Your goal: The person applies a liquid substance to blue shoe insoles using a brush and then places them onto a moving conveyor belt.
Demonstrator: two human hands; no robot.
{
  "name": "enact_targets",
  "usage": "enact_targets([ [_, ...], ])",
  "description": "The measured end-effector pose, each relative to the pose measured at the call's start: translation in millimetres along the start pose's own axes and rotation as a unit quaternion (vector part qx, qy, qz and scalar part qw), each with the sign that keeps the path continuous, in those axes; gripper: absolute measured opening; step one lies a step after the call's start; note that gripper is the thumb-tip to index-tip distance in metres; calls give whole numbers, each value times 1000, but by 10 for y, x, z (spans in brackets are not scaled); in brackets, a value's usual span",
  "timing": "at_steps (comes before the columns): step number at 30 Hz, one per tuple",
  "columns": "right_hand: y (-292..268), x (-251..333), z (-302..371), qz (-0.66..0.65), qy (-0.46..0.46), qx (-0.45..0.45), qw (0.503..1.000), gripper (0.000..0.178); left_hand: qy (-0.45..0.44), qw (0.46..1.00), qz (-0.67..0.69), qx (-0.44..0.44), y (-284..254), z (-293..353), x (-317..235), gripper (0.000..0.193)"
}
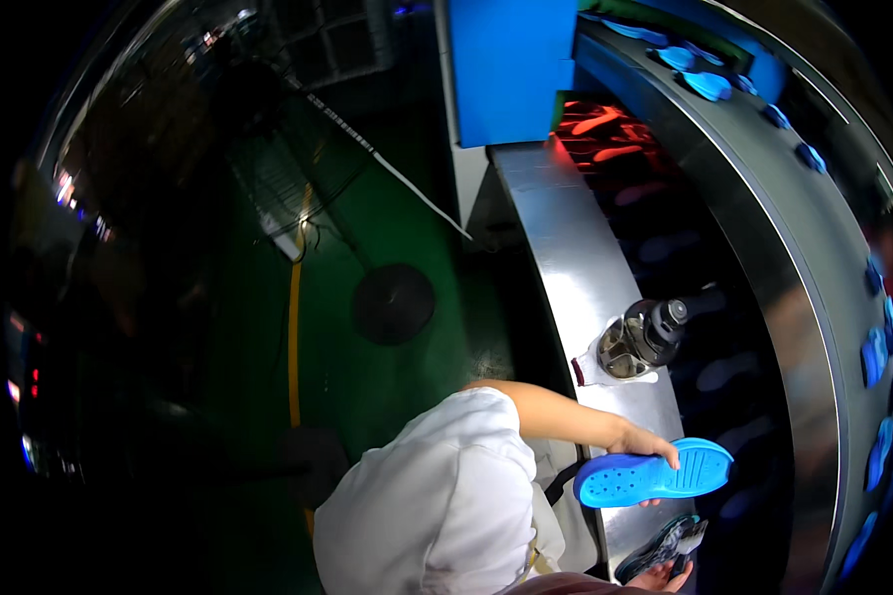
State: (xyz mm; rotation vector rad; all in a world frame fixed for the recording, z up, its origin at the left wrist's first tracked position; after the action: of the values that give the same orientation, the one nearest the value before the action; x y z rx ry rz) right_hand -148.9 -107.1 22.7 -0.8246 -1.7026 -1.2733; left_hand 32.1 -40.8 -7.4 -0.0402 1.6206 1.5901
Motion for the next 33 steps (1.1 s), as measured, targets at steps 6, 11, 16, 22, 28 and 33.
enact_targets([
  [6, -75, -11, 20, -118, -29, 122, 985, 29, 20, 981, 189, 36, 92, -444, 197, 79],
  [11, 185, 37, -24, -57, -72, 144, 985, 27, 74, 976, 201, 36, 342, -512, 56, 81],
  [16, 158, -147, -216, -56, -32, 87, 994, 25, 47, 982, 181, 14, 353, -435, 115, 96],
  [22, 496, 198, -296, 172, -63, 66, 981, 16, 68, 987, 128, -65, 448, -430, 190, 87],
  [28, 1124, 465, 154, 386, -325, 241, 829, 17, 127, 964, 98, -212, 53, -303, 8, 79],
  [33, 846, 361, 405, 294, -162, 385, 860, 17, 118, 976, 11, -185, 25, -115, -202, 84],
])
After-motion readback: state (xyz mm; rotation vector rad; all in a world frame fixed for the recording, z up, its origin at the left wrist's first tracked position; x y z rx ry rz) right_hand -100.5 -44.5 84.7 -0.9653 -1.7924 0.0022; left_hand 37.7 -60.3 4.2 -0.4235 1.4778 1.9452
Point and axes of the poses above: each hand's wrist, its own z-axis away from the middle knuckle, its own y-axis out of the palm, x = y × z, the point moved 8 cm from there along -z, towards the middle knuckle, and after that the axes turned 10 degrees about -y, right-handed, at the moved point
